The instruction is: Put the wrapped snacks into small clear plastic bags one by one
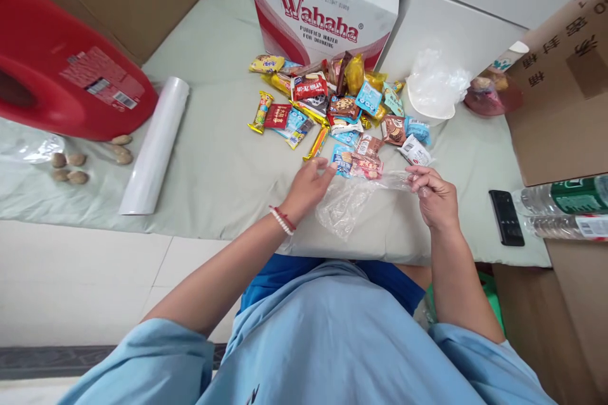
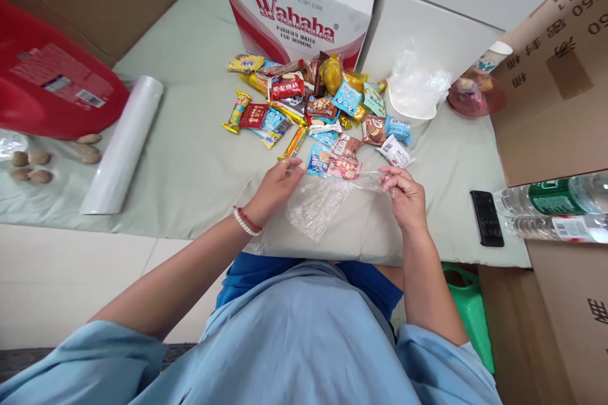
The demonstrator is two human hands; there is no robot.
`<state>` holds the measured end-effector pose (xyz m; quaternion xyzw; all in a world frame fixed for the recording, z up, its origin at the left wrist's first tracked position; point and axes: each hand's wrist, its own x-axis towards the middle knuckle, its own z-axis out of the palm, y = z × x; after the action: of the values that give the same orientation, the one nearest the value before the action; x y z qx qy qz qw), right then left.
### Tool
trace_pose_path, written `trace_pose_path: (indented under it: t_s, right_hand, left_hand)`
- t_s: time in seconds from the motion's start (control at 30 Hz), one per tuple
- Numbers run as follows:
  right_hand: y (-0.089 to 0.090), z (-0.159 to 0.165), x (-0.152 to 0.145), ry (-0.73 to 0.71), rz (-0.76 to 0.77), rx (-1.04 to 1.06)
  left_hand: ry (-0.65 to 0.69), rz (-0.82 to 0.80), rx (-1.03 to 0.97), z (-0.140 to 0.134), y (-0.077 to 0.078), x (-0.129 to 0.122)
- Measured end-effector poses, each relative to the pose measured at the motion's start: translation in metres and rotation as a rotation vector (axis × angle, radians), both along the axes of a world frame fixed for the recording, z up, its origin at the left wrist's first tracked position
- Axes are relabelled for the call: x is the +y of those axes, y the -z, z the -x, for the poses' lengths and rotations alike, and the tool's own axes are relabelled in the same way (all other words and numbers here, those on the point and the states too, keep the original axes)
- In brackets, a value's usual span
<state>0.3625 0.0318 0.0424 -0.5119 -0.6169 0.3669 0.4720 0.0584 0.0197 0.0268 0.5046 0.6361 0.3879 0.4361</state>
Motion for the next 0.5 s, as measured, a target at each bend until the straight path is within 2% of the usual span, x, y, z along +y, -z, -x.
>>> trace_pose_path:
  t_s: [0.17,0.3,0.4,0.5]
  right_hand:
    - [-0.015,-0.009,-0.006,-0.122,0.011,0.045]
    - [-0.014,-0.024,-0.004,-0.240,0.040,-0.017]
    - [-0.013,-0.051,0.003,-0.306,0.061,-0.283]
    - [-0.026,-0.078,0.006,-0.169,0.042,-0.602]
  left_hand:
    - [-0.009,0.061,0.017,-0.031,0.009,0.036]
    - [0.153,0.085,-0.056,-0.044,0.019,0.041]
    - [0.192,0.087,-0.085,-0.043,0.024,0.036]
    - [0.190,0.060,-0.085,-0.037,0.024,0.028]
